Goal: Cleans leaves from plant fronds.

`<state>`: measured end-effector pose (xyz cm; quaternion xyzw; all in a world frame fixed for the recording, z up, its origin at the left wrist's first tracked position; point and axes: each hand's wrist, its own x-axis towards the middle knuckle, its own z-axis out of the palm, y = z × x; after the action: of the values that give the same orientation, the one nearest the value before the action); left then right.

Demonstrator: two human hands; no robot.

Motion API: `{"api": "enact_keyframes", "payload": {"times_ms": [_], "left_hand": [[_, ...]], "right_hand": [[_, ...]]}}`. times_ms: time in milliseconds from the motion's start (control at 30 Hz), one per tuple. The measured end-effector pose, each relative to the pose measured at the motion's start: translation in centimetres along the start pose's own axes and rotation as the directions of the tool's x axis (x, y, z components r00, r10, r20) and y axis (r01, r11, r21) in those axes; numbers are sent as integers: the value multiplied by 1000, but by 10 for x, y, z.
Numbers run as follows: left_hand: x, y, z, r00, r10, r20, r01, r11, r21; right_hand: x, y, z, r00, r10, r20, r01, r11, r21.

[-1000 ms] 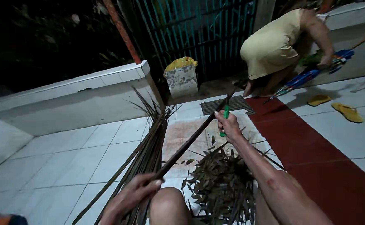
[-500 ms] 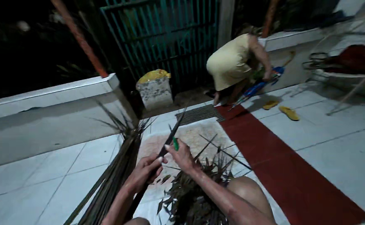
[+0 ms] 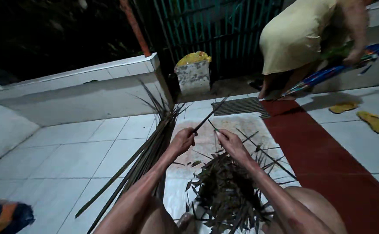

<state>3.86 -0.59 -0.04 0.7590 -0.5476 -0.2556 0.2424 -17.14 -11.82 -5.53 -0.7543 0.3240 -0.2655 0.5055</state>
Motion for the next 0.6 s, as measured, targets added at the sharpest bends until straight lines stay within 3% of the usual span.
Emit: {"api": "enact_keyframes", "payload": {"times_ms": [100, 333, 600], "left_hand": [[2, -8, 6, 999, 31, 17, -32, 996, 78], [1, -25, 21, 998, 57, -20, -56, 997, 51], [5, -28, 29, 998, 19, -65, -2, 969, 248]], "right_hand": [[-2, 5, 11, 999, -24, 32, 25, 999, -20], [-4, 11, 39, 992, -40, 118, 47, 998, -51], [-2, 13, 46, 991, -44, 123, 50, 998, -43]]}}
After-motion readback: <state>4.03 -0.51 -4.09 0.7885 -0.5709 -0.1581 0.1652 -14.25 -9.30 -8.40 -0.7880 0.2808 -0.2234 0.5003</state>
